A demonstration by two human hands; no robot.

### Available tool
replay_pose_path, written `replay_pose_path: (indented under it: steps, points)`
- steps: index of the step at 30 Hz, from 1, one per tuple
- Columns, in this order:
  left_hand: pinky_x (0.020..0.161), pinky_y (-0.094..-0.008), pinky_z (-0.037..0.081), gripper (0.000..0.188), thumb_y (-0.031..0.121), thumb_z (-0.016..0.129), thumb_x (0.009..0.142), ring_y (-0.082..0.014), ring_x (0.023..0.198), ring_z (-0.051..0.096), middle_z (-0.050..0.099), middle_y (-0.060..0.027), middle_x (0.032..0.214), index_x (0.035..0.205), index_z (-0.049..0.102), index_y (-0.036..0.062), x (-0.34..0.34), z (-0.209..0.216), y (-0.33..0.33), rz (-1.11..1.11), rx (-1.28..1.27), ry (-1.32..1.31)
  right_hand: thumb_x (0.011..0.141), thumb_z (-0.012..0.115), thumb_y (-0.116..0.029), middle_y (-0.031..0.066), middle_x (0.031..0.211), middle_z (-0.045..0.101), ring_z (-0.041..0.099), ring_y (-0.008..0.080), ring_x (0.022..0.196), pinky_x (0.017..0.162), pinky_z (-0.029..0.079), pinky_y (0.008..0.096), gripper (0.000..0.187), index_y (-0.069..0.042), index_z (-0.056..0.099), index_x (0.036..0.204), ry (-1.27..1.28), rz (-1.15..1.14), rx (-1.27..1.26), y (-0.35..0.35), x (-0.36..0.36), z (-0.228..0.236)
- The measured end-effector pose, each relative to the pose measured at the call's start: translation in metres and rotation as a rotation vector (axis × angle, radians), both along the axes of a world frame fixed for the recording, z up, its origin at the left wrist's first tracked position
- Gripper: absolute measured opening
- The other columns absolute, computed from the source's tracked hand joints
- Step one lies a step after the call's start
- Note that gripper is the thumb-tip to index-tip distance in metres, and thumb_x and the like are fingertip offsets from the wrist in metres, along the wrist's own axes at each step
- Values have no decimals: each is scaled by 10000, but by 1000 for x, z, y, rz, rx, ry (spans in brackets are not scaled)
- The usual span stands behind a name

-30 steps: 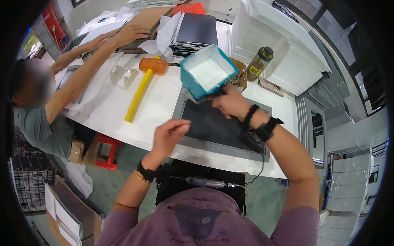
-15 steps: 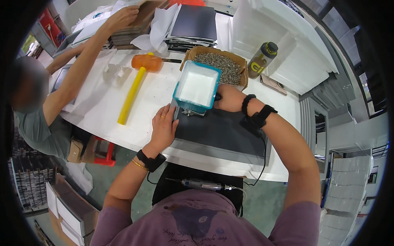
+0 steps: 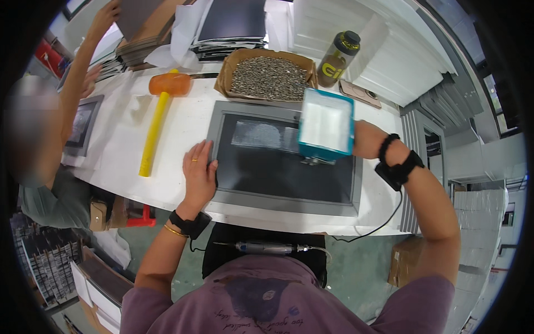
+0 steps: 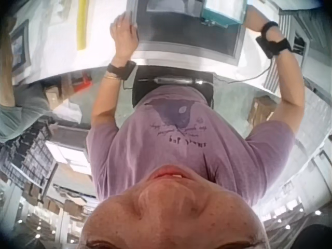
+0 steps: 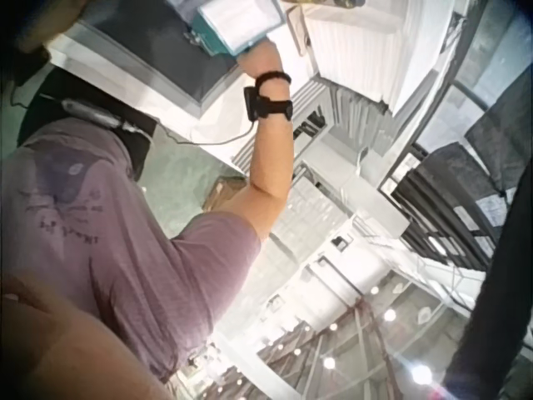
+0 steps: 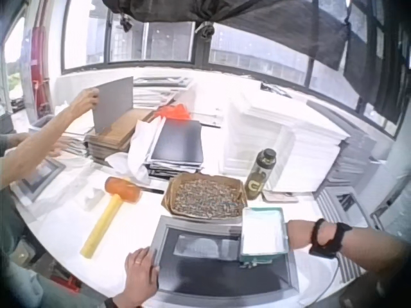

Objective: Assembling a metal panel into a frame and securing it with screws using a pneumatic screwdriver.

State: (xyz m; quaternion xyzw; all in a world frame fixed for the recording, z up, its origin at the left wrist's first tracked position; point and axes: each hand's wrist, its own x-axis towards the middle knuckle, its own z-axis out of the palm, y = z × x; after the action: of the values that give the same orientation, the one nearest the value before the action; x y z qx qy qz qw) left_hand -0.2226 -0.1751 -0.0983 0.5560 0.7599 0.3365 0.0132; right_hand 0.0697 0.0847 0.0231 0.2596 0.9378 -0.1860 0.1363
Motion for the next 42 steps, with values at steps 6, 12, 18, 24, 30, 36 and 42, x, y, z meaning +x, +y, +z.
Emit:
replay_pose_path:
  steps: [6,12,18,24,30,36,42]
  points:
    - [1037,-488,188,435,90,515,832,-330,1203,356,455,-166,1249,1259,438,62,-2,2,-2,6,-17,-16,752,610,-203,210,921,625,594,356,870,755,483,380,290,-44,606,994,29,-119,-49,-2,60,1]
    - [1012,-450,242,418,74,567,799,-326,1157,393,475,-156,1213,1209,487,56,0,2,-3,-16,99,-66,684,583,-119,215,828,620,592,371,797,699,478,409,246,-25,613,909,-66,58,-64,-24,7,20]
    - [969,-419,322,364,47,569,795,-317,1059,473,557,-143,1099,1155,518,36,0,3,-5,41,154,-216,669,560,-67,210,919,627,591,365,865,773,474,398,303,-14,600,964,109,72,-207,-63,-72,1]
    - [993,-417,316,362,-27,523,796,-318,1020,510,575,-152,1082,1150,528,46,-6,-4,-5,68,154,-380,658,552,-109,255,813,610,592,382,799,710,474,408,232,62,604,805,292,81,-169,-79,-120,-48]
    - [952,-406,363,379,-53,516,786,-316,995,519,575,-162,1066,1148,534,56,-14,-14,-6,40,178,-476,714,571,-136,229,889,618,588,376,843,752,472,415,267,-14,606,949,356,142,-172,-101,-123,-51]
    - [875,-356,427,383,-70,525,773,-318,1002,522,579,-165,1024,1138,543,42,-8,-5,-3,34,185,-350,800,581,-214,188,1034,597,569,346,950,842,452,374,314,-69,570,1079,385,182,-116,-73,-36,-52]
    - [852,-349,444,369,-58,531,781,-307,994,527,568,-164,1034,1138,546,39,-13,-6,-4,38,174,-319,819,587,-171,157,1202,531,519,288,1088,934,404,342,397,-60,513,1193,285,2,-222,-52,62,-35]
